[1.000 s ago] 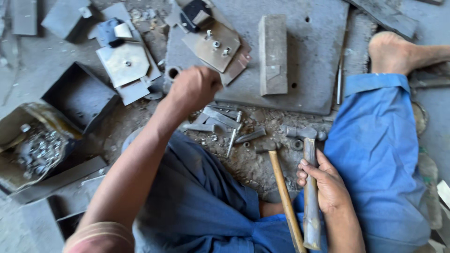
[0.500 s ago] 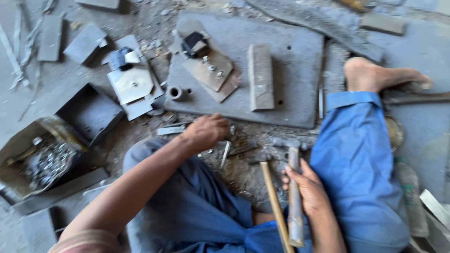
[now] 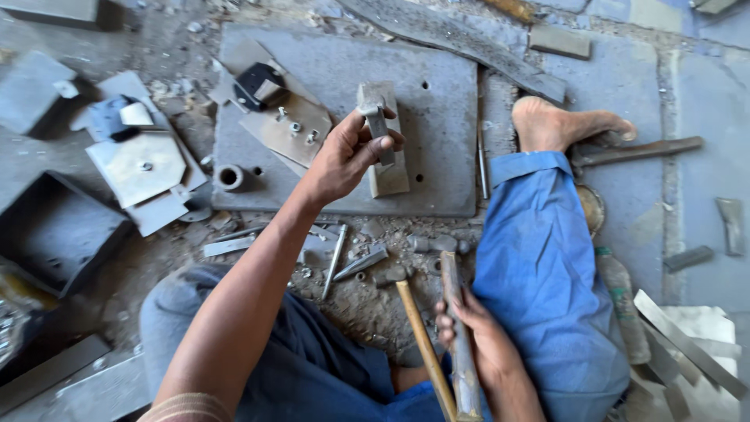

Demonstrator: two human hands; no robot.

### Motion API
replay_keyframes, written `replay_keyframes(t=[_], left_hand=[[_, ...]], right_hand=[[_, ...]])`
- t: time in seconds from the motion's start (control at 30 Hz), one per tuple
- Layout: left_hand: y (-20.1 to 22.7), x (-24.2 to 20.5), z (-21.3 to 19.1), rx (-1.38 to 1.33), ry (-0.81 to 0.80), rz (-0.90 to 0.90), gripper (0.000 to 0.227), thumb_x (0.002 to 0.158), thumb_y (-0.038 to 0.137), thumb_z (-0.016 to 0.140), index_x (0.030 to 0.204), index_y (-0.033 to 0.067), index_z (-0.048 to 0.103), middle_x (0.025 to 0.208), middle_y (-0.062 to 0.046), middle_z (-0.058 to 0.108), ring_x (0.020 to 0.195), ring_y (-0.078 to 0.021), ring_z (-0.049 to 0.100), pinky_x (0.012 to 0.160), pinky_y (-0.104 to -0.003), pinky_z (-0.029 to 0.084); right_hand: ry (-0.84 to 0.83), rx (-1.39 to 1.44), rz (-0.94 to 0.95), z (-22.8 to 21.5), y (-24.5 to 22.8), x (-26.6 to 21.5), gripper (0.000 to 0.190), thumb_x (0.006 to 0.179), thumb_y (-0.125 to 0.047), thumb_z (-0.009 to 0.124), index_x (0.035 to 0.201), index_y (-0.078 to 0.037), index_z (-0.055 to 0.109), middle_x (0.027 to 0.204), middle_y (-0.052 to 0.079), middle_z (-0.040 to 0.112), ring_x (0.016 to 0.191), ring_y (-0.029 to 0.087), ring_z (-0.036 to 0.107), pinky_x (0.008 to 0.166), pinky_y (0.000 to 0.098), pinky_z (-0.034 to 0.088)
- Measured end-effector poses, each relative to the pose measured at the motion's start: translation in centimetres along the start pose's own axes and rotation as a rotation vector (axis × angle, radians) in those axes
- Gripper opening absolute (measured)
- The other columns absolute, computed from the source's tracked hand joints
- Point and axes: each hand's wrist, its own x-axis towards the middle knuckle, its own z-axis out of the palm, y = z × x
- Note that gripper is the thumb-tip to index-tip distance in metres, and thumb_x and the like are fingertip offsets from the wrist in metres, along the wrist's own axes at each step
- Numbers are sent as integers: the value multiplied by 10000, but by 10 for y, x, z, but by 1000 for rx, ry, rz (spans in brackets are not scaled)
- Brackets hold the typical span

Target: The person sits on the floor and assembles metal lock mechanisms using a hammer and a metal block. They repeatedly hammer small metal pins into the lock body, inspect the fit, and adjust the components.

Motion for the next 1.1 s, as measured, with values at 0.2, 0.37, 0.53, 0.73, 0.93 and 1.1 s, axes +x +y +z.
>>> replay_keyframes(t=[0.2,0.37,0.53,0.73,0.93,1.1], left_hand=[[-16,3,-3,183,15,-51,316,1063,226,621,1336,88,542,1095,-48,732,1072,-140,696,933,-343,588],[-12,5,-7,285,26,49,323,1068,248,631,1339,90,554,1074,-54,731,1022,-136,697,904,-347,593],[-2,2,-6,345,15,7,322,1029,234,653,1316,99,594,964,-51,739,906,-121,685,829,-346,584],[-2,1,-4,381,46,24,287,1005,211,680,1254,82,617,875,-85,723,829,-135,660,778,-358,561],[-3,0,-2,439,59,15,312,984,228,679,1256,94,606,851,-101,720,761,-180,688,719,-382,544],[-4,-2,0,522,18,70,242,1011,205,687,1199,80,603,788,-141,685,669,-255,657,656,-418,529]], right_hand=[[-33,241,126,1,25,-16,307,944,-216,639,1229,-224,525,804,3,521,615,76,497,484,225,461],[258,-222,-8,42,14,-27,580,939,-181,640,1470,-274,428,751,16,503,561,91,488,447,253,430],[258,-579,-206,71,-4,-50,814,892,-144,633,1610,-296,281,722,14,513,524,96,491,430,268,436],[269,-761,-482,89,-33,-83,852,891,-99,622,1641,-249,246,708,17,516,543,102,508,458,285,463],[158,-814,-902,112,-55,-117,792,943,-129,618,1655,-149,271,728,58,586,557,114,559,481,285,510],[10,-661,-1181,115,-75,-132,745,997,-157,631,1663,-128,298,772,42,609,596,107,568,541,276,520]])
